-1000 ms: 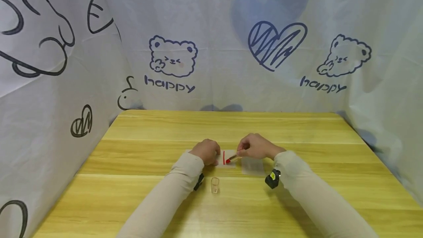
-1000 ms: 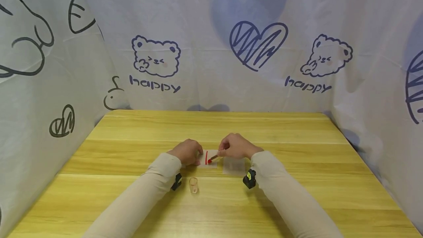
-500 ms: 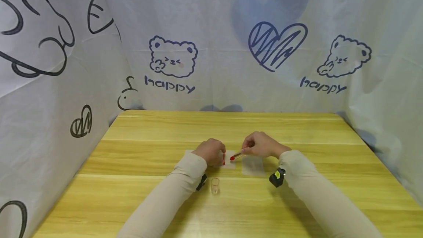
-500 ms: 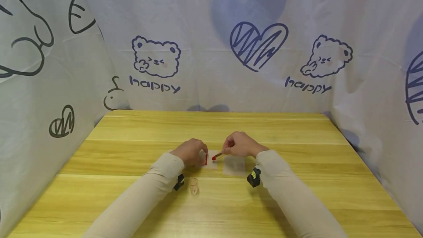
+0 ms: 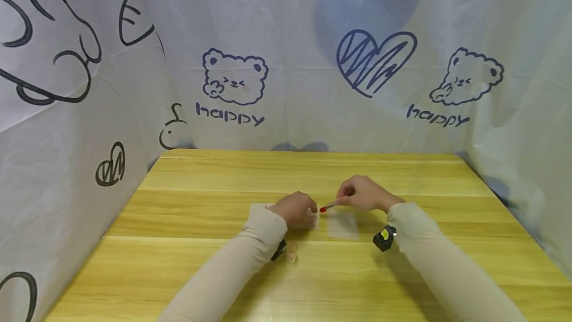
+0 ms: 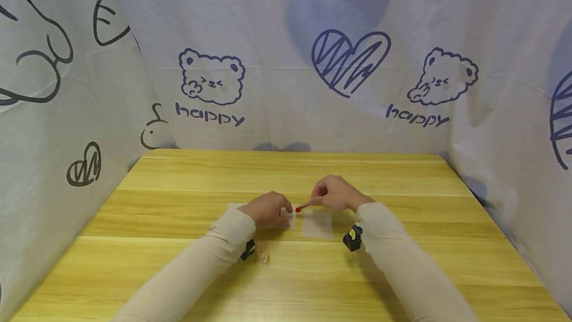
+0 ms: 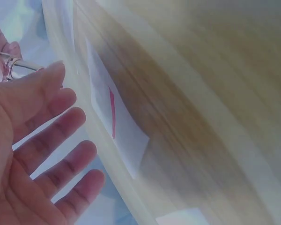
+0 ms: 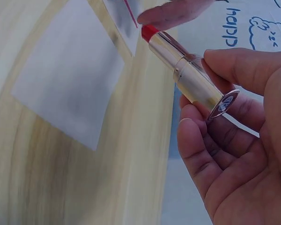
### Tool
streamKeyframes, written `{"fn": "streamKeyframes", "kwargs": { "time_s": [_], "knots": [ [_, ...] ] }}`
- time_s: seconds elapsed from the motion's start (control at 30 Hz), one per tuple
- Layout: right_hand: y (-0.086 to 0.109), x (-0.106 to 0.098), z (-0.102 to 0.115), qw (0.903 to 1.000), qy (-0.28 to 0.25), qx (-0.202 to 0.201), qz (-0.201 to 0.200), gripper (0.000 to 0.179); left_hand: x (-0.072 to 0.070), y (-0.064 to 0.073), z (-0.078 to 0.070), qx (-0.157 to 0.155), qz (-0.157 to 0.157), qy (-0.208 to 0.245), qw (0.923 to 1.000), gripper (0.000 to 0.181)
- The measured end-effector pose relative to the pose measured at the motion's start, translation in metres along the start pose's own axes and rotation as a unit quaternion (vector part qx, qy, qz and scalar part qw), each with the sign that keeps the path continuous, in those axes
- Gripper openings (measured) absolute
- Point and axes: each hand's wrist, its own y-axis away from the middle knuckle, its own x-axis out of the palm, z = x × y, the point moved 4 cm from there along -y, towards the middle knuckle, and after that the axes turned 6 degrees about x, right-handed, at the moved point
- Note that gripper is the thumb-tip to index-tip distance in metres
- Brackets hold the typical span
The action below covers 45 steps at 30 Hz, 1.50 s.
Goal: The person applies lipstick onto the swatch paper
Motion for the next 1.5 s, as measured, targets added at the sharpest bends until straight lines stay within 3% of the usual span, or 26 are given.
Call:
{"fn": "streamKeyframes", "kwargs": {
  "time_s": [0.37, 0.67, 0.9, 1.13, 1.5],
  "knots": [
    [0.007, -0.007, -0.018, 0.9995, -0.014, 0.025, -0.011, 0.009, 0.007, -0.005, -0.012, 0.056, 0.042, 0.029, 0.9971, 0.025],
    [0.01, -0.011, -0.028, 0.9986, -0.019, 0.044, -0.024, 0.011, 0.013, -0.007, -0.02, 0.12, 0.086, 0.009, 0.989, 0.024],
    [0.009, -0.009, -0.033, 0.9975, -0.024, 0.059, -0.032, 0.012, 0.019, -0.009, -0.02, 0.096, 0.114, -0.002, 0.9888, 0.036],
    [0.007, -0.006, -0.039, 0.9968, -0.015, 0.06, -0.049, 0.012, 0.019, -0.01, -0.019, 0.08, 0.1, -0.031, 0.9913, 0.03],
    [0.007, -0.003, -0.041, 0.9963, -0.009, 0.066, -0.054, 0.011, 0.014, -0.007, -0.018, 0.045, 0.1, -0.028, 0.9936, 0.03]
  ]
}}
